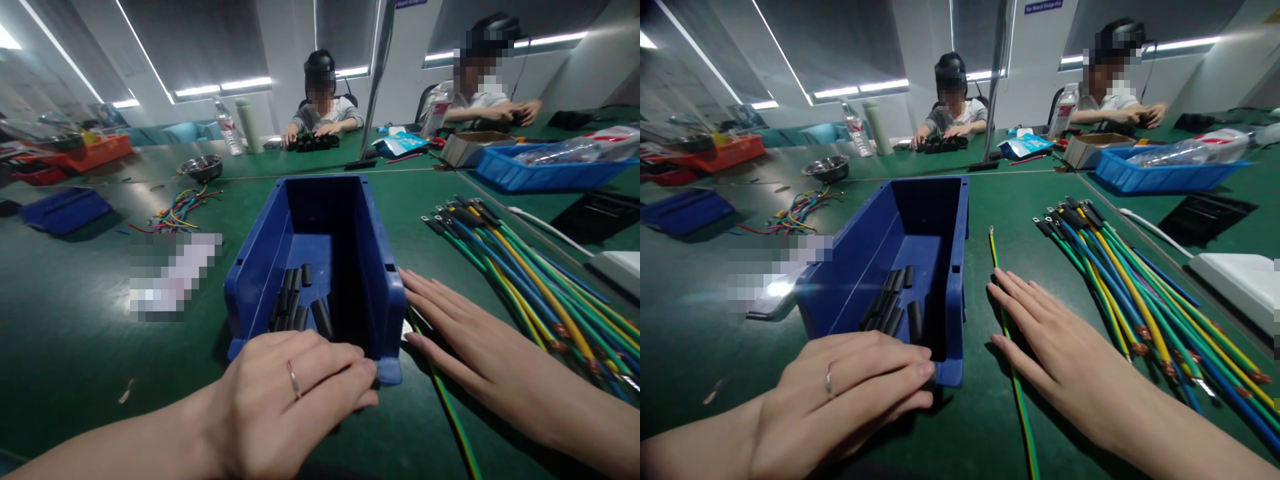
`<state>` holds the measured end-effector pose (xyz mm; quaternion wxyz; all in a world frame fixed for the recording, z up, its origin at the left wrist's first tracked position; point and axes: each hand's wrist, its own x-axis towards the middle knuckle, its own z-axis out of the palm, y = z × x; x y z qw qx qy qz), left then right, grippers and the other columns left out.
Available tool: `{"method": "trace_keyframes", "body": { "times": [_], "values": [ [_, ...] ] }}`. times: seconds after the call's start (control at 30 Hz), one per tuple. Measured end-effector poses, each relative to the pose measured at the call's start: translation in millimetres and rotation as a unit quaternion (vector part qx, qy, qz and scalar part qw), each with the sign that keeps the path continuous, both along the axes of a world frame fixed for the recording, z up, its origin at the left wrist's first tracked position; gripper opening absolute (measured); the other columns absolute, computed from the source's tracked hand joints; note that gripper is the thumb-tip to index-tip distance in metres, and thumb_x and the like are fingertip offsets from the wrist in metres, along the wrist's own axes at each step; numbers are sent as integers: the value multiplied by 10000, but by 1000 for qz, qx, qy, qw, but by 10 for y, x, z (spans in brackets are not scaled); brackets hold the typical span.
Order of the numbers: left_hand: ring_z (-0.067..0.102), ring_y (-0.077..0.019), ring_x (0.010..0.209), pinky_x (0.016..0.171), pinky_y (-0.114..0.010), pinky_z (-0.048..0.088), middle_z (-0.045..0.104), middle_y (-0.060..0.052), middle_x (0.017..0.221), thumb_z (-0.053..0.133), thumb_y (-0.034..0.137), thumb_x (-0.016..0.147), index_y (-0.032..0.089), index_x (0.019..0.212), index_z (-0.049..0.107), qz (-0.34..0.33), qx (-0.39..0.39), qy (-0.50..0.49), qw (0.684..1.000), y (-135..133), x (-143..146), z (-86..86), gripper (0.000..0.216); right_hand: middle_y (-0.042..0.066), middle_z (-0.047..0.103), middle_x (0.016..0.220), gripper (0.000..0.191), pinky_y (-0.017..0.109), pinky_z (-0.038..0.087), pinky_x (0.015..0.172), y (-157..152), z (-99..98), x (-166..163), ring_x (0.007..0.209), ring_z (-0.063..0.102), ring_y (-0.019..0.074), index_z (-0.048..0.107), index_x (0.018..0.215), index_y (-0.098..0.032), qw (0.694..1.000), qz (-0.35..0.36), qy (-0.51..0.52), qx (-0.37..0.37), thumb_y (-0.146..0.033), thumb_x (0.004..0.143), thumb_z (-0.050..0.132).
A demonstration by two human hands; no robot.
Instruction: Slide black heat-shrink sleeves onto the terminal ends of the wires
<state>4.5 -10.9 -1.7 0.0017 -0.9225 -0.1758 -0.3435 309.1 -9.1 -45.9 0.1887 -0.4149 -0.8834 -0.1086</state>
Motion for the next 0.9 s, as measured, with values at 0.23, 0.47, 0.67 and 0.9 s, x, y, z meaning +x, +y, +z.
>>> {"method": "trace_keyframes", "body": {
  "times": [0.23,0.47,0.67,0.9],
  "values": [
    [817,-125,862,795,-206,660,861,-38,1007,581,209,1126,130,1149,716,2,8,23,1000,-4,16,32,158,163,663,1496,479,546,671,983,24,48,-8,1343,689,321,640,1416,-140,1000,-11,-3,16,-443,1146,385],
    [818,-116,810,741,-184,670,860,-26,959,572,225,1131,151,1119,737,11,13,10,1000,-4,31,26,182,146,693,1439,380,480,686,990,46,62,207,1281,718,269,601,1418,-183,999,-11,5,-53,-349,1124,428],
    [819,-116,819,741,-194,667,856,-21,969,538,225,1147,154,1135,724,12,9,10,1000,-5,38,24,200,97,702,1369,303,429,680,907,40,63,245,1163,738,245,665,1340,-264,995,-16,42,-92,-351,1115,481],
    [814,-97,839,772,-171,653,857,3,978,575,229,1132,153,1118,733,15,12,3,1000,-18,34,32,176,100,664,1445,385,532,643,1021,54,56,175,1289,675,287,612,1408,-264,994,-25,42,-96,-486,1105,524]
  ]
}}
